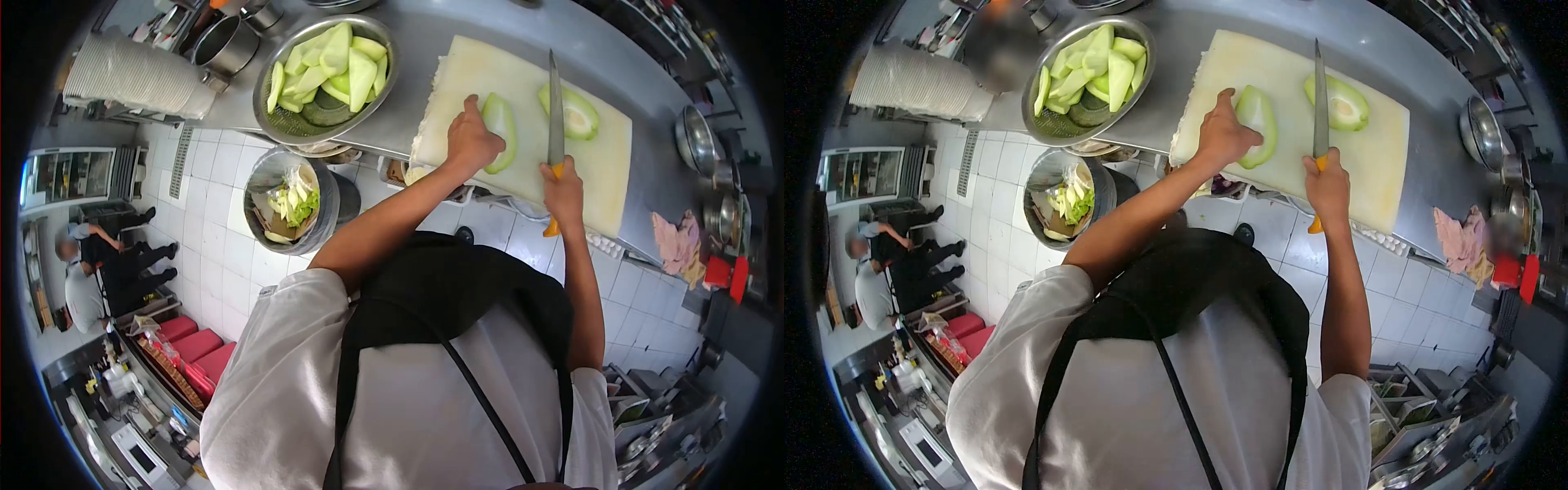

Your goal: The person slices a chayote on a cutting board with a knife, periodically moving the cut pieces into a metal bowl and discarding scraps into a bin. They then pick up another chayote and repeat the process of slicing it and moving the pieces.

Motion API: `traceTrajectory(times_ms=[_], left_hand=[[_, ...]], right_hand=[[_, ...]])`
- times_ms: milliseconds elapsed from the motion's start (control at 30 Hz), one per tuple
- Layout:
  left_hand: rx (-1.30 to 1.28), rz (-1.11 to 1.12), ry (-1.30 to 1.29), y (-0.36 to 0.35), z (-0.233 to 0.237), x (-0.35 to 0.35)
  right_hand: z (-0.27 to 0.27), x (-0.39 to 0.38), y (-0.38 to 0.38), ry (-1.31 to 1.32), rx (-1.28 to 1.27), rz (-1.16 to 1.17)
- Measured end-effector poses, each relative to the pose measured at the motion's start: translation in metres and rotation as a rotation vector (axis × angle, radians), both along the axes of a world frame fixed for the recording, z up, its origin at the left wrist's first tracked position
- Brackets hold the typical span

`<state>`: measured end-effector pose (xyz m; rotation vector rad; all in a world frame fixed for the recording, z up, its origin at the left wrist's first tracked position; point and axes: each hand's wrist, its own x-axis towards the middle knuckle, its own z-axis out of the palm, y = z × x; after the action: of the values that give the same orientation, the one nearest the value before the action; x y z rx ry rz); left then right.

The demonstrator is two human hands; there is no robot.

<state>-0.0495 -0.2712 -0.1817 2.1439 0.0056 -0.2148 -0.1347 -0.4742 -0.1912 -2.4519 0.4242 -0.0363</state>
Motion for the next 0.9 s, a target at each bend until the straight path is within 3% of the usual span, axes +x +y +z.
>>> traceTrajectory(times_ms=[133, 233, 333, 467, 500, 733, 900], left_hand=[[-0.093, -0.086, 0.082, 0.000, 0.002, 0.018], [0.027, -0.181, -0.065, -0.001, 0.023, 0.023], [-0.042, -0.319, -0.579, -0.003, 0.024, 0.027], [0.053, -0.561, -0.834, 0.020, -0.012, 0.006], [0.058, -0.617, -0.801, 0.028, -0.025, -0.002], [-0.003, -0.146, -0.598, 0.038, -0.029, -0.021], [-0.051, -0.170, -0.567, 0.035, -0.039, 0.001]], right_hand=[[0.001, 0.000, -0.001, 0.024, 0.058, -0.035], [-0.001, -0.001, -0.001, -0.011, 0.012, -0.033], [0.000, -0.001, 0.000, -0.017, 0.004, -0.038], [0.002, 0.001, 0.001, -0.020, 0.008, -0.031], [0.001, 0.000, 0.001, -0.020, 0.013, -0.038], [0.002, 0.001, 0.003, 0.019, 0.025, -0.055], [0.009, 0.003, 0.006, 0.110, 0.144, -0.136]])
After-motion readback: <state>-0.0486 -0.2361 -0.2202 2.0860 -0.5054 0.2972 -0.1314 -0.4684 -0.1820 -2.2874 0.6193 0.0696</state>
